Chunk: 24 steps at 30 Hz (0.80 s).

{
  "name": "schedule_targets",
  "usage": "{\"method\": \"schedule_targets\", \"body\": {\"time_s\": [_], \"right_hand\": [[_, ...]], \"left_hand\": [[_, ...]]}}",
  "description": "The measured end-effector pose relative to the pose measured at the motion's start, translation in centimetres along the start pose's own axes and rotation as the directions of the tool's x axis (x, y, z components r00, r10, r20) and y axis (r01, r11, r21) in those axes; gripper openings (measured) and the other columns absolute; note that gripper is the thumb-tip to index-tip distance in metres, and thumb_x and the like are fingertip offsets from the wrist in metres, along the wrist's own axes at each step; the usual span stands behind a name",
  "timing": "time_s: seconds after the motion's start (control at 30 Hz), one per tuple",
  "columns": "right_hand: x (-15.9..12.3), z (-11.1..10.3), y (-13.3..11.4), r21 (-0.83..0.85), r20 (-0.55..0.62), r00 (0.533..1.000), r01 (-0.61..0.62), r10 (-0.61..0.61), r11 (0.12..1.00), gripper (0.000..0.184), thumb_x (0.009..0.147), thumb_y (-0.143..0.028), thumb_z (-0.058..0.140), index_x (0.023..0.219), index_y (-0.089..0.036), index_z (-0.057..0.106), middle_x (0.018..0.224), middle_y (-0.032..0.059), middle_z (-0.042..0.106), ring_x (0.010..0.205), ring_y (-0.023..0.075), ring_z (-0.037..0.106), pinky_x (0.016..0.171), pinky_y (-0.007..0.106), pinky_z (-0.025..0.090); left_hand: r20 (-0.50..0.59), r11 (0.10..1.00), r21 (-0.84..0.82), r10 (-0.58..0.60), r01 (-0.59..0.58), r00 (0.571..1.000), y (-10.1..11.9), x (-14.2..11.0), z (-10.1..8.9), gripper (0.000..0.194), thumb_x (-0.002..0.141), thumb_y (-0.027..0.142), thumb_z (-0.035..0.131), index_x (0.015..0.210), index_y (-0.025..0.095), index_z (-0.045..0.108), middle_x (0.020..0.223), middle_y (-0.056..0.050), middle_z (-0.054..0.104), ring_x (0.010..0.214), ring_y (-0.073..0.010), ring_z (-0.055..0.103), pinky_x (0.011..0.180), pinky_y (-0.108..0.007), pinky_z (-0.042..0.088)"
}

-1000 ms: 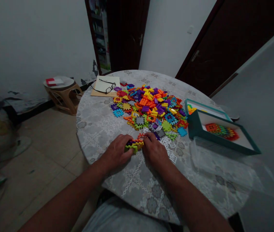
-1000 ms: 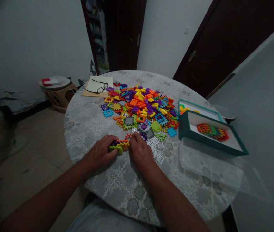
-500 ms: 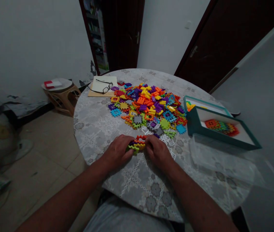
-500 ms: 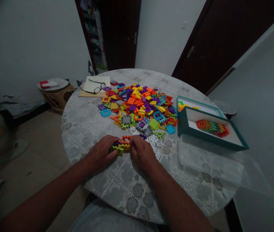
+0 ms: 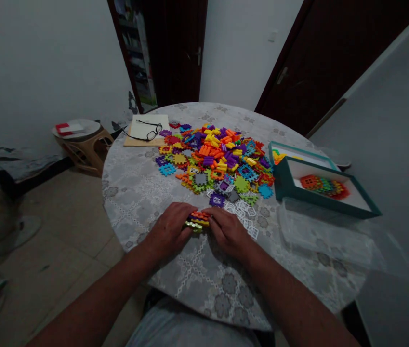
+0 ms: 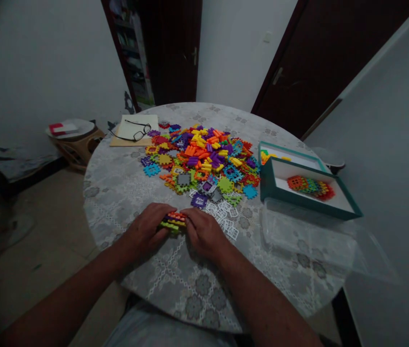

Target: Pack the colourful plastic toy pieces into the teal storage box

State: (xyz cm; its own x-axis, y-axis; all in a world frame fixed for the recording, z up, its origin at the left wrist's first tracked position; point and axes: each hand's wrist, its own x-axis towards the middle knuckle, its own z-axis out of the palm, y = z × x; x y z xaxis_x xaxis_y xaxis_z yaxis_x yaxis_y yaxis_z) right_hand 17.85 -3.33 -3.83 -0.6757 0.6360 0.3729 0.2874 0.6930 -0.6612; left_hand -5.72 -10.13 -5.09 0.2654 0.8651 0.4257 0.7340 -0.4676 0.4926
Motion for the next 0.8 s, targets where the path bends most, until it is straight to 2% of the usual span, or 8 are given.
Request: {"method": "schedule_targets", "body": {"time_s": [0.1, 0.23, 0.37, 0.5, 0.63, 0.8], "right_hand": [[0.0, 0.0, -0.2, -0.002, 0.007, 1.0, 0.031, -0.031, 1.0, 0.032, 0.112, -0.021, 0.048, 0.135, -0.021, 0.07, 0.121, 0.0118, 0.078, 0.112, 0.0241, 0.074, 0.102, 0.04, 0.061], [-0.1, -0.2, 0.4, -0.003, -0.041, 0.997, 0.066, -0.066, 0.998, 0.036, 0.108, -0.015, 0.047, 0.134, -0.02, 0.07, 0.126, 0.0122, 0.075, 0.117, 0.0236, 0.072, 0.106, 0.041, 0.06], [-0.1, -0.8, 1.7, -0.254, -0.175, 0.984, -0.078, 0.034, 0.964, 0.035, 0.104, -0.016, 0.054, 0.135, -0.019, 0.07, 0.135, 0.0163, 0.069, 0.124, 0.028, 0.068, 0.109, 0.046, 0.059], [0.1, -1.0, 2.4, -0.464, -0.162, 0.976, -0.204, 0.144, 0.862, 0.027, 0.101, -0.02, 0.066, 0.126, -0.021, 0.073, 0.137, 0.0171, 0.066, 0.124, 0.0323, 0.064, 0.107, 0.051, 0.059], [0.3, -0.7, 2.6, -0.498, -0.16, 0.972, -0.229, 0.171, 0.836, 0.015, 0.102, -0.014, 0.063, 0.111, -0.022, 0.072, 0.13, 0.0167, 0.067, 0.117, 0.0306, 0.063, 0.102, 0.047, 0.059], [0.7, -0.6, 3.1, -0.51, -0.167, 0.971, -0.232, 0.169, 0.828, 0.017, 0.104, -0.011, 0.057, 0.103, -0.024, 0.068, 0.116, 0.0141, 0.068, 0.106, 0.0275, 0.061, 0.092, 0.038, 0.056]], "left_hand": [[-0.008, 1.0, -0.003, -0.001, 0.001, 1.0, -0.1, 0.1, 0.0, 0.044, 0.098, 0.012, 0.059, 0.141, 0.021, 0.059, 0.131, -0.013, 0.073, 0.123, -0.0298, 0.066, 0.107, -0.05, 0.056], [0.039, 1.0, -0.024, -0.008, 0.009, 0.999, 0.0, 0.3, -0.1, 0.032, 0.097, 0.015, 0.06, 0.128, 0.02, 0.063, 0.123, -0.012, 0.074, 0.113, -0.0293, 0.067, 0.101, -0.048, 0.056], [0.081, 0.999, -0.03, -0.03, 0.032, 0.996, 0.3, 0.5, -0.5, 0.031, 0.091, 0.013, 0.06, 0.122, 0.018, 0.062, 0.12, -0.013, 0.073, 0.113, -0.0304, 0.065, 0.099, -0.047, 0.055], [0.104, 0.998, -0.015, -0.06, 0.062, 0.993, 0.5, 0.8, -0.6, 0.029, 0.09, 0.015, 0.061, 0.118, 0.019, 0.063, 0.116, -0.013, 0.072, 0.11, -0.0304, 0.065, 0.097, -0.046, 0.054], [0.121, 0.994, 0.0, -0.111, 0.112, 0.986, 0.5, 1.4, -0.6, 0.034, 0.082, 0.013, 0.062, 0.116, 0.022, 0.063, 0.113, -0.01, 0.072, 0.107, -0.03, 0.065, 0.095, -0.045, 0.054], [0.158, 0.99, -0.018, -0.137, 0.141, 0.978, 0.6, 3.1, -0.5, 0.035, 0.081, 0.015, 0.062, 0.115, 0.023, 0.063, 0.11, -0.008, 0.071, 0.103, -0.0291, 0.066, 0.093, -0.043, 0.055]]}}
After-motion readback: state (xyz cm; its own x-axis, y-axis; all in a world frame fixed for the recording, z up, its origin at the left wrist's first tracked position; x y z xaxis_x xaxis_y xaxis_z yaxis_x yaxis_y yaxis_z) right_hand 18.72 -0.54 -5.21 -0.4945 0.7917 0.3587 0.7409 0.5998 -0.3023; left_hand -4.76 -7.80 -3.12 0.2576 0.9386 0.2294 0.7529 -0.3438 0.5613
